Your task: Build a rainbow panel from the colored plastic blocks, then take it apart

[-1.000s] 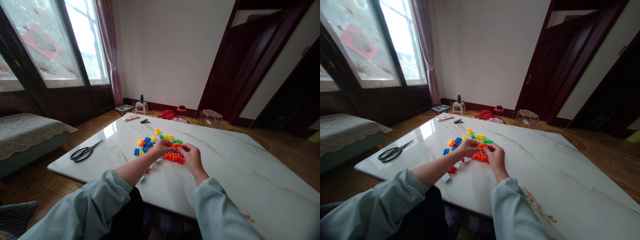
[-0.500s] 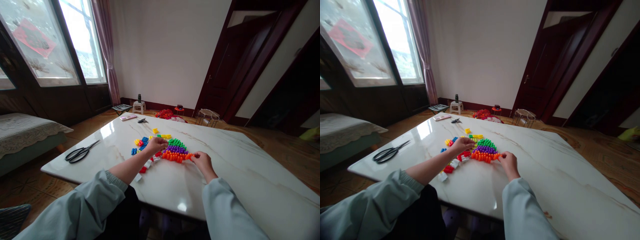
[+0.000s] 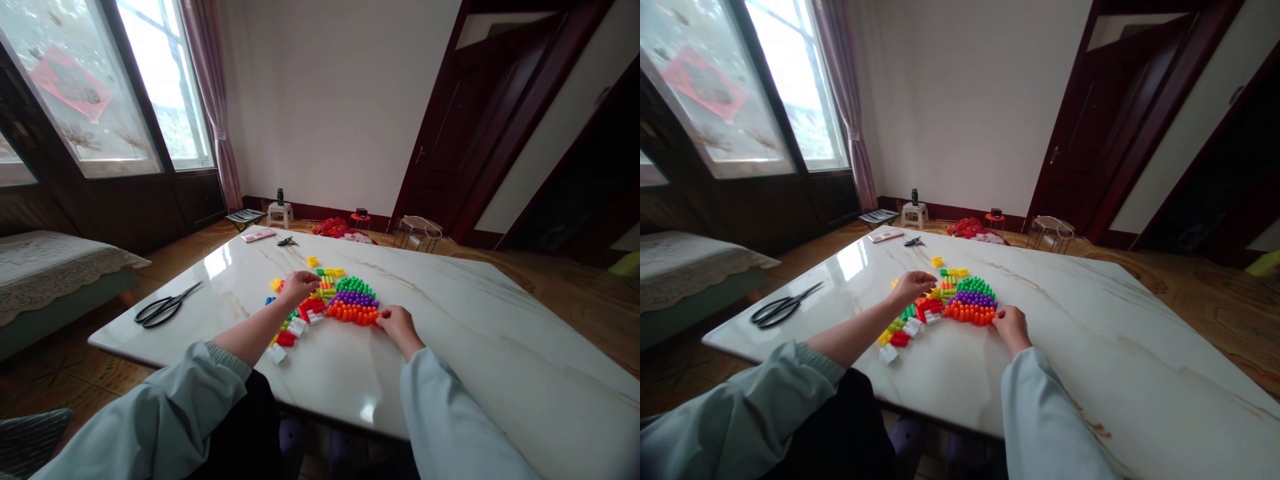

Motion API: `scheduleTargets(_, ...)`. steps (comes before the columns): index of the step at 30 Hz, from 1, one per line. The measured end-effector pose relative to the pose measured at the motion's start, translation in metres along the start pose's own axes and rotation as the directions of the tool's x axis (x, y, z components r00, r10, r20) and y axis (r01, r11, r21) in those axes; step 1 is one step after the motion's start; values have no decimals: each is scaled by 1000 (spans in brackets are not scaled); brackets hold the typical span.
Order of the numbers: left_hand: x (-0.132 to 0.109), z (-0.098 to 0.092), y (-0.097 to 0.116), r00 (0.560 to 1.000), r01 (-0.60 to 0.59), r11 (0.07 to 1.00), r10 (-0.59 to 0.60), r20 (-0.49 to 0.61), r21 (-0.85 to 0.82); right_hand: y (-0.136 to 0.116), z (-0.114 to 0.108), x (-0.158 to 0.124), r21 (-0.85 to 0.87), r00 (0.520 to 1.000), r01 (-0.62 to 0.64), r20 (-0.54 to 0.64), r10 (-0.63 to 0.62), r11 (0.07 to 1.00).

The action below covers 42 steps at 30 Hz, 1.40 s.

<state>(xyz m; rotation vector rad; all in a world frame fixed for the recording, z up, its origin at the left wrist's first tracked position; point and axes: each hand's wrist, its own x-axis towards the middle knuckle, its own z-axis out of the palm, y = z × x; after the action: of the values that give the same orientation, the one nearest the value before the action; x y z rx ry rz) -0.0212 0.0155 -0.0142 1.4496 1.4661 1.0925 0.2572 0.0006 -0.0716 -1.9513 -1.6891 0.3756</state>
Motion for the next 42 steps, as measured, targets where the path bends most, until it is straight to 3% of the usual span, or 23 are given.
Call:
scheduleTargets(8,7,-23,-18,991,14,979,13,-130,203,-3,2,2,28,999,11,45,-12,1000)
scheduleTargets(13,11,-33,-32,1000,-4,902,8,-7,433,0,-1,3,1,996,-8,94,8,1000)
scheduleTargets(18,15,-32,-39,987,-132,769,46,152,625,5,-13,5,-31,974,-184,125,187,982)
scheduleTargets(21,16,-27,-41,978,-184,695,56,202,695,2,-21,3,5,988,-138,66,137,990)
scheduleTargets(25,17,-22,-43,980,-159,643,13,197,749,-12,-21,-4,48,999,-45,-3,45,998)
scheduleTargets(32,15,-19,-43,990,-125,604,19,142,787,-36,-19,-12,64,999,43,-8,-42,997)
scheduleTargets(42,21,-28,-44,997,-81,667,43,71,741,-45,-20,-15,88,995,90,-55,-86,992)
